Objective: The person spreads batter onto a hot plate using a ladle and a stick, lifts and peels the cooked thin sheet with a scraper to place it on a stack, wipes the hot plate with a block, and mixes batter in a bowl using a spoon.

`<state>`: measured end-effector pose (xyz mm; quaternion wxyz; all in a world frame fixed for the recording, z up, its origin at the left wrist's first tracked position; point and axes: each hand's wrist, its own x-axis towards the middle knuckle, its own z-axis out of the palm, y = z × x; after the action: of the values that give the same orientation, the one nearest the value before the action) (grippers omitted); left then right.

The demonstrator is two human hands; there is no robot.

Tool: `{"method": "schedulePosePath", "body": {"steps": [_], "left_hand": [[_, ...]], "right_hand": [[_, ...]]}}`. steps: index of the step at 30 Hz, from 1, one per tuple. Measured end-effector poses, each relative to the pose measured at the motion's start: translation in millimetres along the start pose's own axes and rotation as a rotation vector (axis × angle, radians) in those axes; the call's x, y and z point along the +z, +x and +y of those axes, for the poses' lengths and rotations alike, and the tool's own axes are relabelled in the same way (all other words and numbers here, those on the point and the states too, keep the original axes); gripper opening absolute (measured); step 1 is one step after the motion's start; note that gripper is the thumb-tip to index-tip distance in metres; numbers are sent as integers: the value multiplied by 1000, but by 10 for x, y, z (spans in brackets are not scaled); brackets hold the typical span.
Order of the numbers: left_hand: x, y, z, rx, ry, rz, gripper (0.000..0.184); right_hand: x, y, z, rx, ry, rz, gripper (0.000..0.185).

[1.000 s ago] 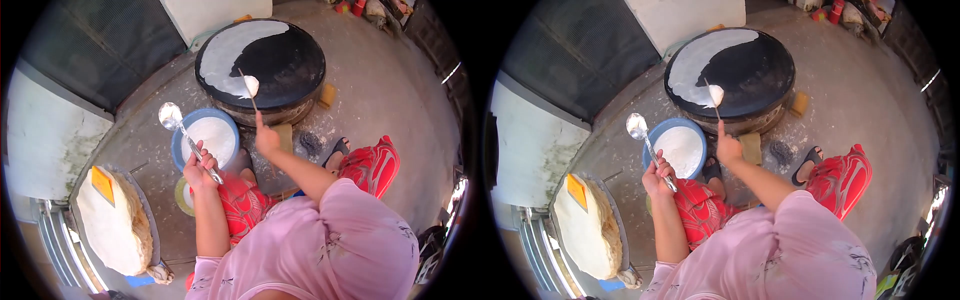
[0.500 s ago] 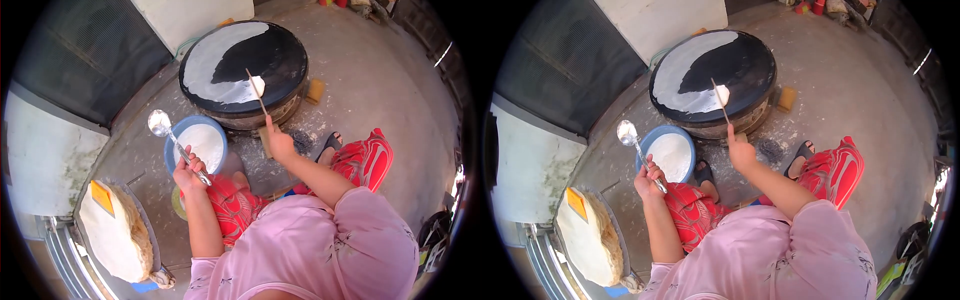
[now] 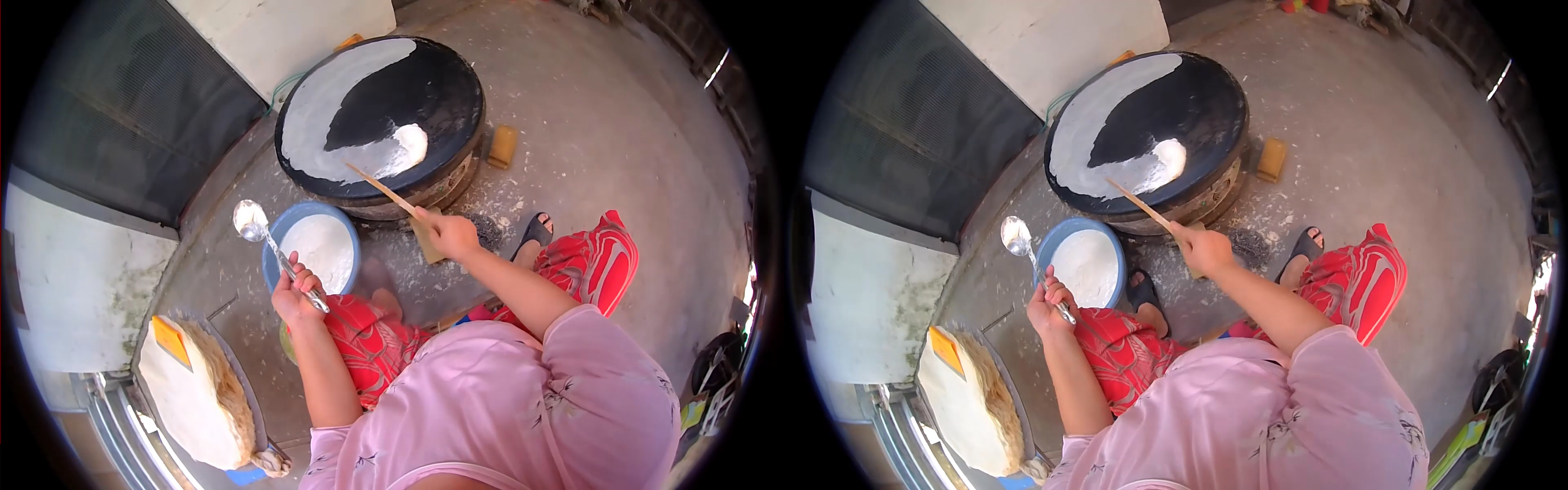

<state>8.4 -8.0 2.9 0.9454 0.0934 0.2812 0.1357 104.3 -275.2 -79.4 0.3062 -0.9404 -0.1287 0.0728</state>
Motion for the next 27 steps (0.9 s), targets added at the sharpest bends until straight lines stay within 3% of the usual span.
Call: {"method": "schedulePosePath", "body": {"steps": [3,7,9,11,13,14,17,21,24,27], "left_hand": [[30,13,-13,-14,-11,31,36],[35,25,-52,-1,8,26,34],[52,37,-76,6,8,19,33],[76,43,-83,7,0,20,32],[88,48,-97,7,2,28,32],[88,55,-104,5,4,35,32],[90,58,-129,16,10,43,32],[114,96,-154,9,-15,33,33],[161,103,-189,38,-21,67,32],[211,126,-231,73,-8,106,33]], "right_hand": [[-207,158,378,59,-234,141,43],[-540,340,587,123,-251,236,43],[-434,343,521,196,23,282,47],[-333,220,539,133,-2,235,50],[-380,148,679,-272,-114,210,48],[-469,203,785,-146,-228,220,46],[-745,546,1153,-66,-330,359,45],[-854,705,983,171,-127,266,45],[-692,514,1091,-23,-14,178,48],[-1026,569,1463,-209,-293,98,48]]}}
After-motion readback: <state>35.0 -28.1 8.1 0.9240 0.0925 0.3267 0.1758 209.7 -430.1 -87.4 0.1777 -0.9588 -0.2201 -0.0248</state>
